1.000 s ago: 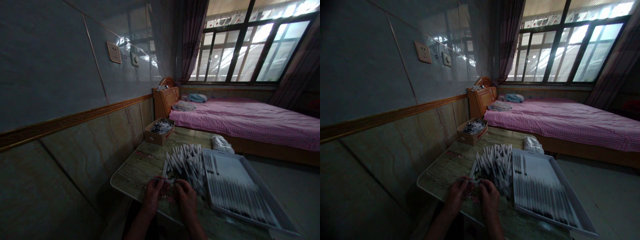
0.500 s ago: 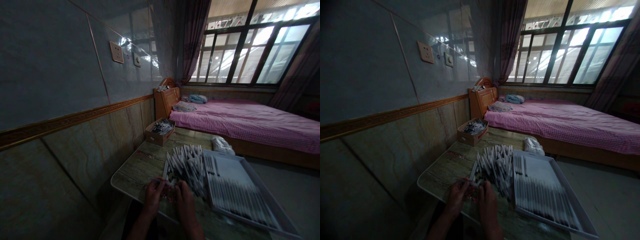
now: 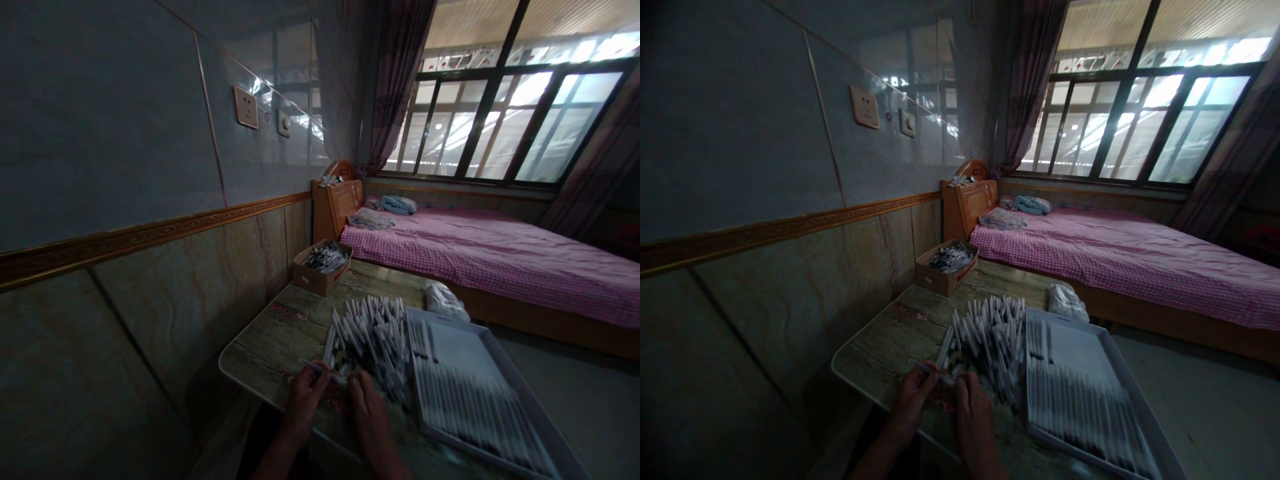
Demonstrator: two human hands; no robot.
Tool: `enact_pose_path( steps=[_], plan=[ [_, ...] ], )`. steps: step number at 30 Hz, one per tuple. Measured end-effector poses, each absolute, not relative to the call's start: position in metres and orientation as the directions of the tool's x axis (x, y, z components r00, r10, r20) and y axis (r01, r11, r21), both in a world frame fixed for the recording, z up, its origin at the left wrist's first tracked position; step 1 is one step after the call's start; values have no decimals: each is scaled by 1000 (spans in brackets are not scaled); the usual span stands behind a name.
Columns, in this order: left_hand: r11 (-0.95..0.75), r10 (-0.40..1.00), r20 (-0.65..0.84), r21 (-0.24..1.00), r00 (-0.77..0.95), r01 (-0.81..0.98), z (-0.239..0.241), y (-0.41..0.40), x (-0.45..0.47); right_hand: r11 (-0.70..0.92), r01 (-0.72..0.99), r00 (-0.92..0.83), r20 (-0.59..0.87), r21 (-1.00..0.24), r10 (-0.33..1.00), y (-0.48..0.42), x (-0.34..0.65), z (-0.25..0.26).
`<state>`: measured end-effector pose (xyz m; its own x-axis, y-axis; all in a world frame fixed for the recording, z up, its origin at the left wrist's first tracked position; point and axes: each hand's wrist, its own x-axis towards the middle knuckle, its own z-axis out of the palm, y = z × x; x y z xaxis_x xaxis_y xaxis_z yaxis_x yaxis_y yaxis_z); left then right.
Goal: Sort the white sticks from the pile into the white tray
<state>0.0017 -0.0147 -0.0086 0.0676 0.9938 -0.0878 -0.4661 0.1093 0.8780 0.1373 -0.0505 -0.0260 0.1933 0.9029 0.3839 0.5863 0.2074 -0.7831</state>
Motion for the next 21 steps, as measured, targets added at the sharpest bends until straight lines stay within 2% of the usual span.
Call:
enact_pose_path(
  steps=[3,6,8,9,13,15,18,19,21],
  plan=[
    [117,992,-89,896,86,-428,-7,-15,3,221,607,178,402,-764,898,-52,140,-25],
    [127,990,-91,903,106,-410,-7,-14,3,293,759,106,555,-581,825,-50,142,-30],
    [122,991,-90,902,97,-415,-9,-14,3,339,801,52,621,-493,782,-50,143,-31],
    [116,993,-89,901,84,-417,-10,-14,2,351,795,44,624,-496,781,-50,143,-31],
    [106,994,-81,902,77,-418,-12,-14,3,291,713,116,516,-638,849,-53,143,-28],
    [118,991,-78,904,112,-412,-11,-14,3,287,729,127,534,-622,836,-55,144,-29],
    [138,986,-89,903,139,-407,-8,-15,3,358,781,46,619,-512,784,-55,146,-31],
    [140,987,-93,903,133,-406,-7,-15,3,372,777,27,617,-508,787,-54,147,-30],
    [134,989,-96,906,113,-402,-6,-15,2,348,727,52,553,-591,832,-54,146,-29]
  ],
)
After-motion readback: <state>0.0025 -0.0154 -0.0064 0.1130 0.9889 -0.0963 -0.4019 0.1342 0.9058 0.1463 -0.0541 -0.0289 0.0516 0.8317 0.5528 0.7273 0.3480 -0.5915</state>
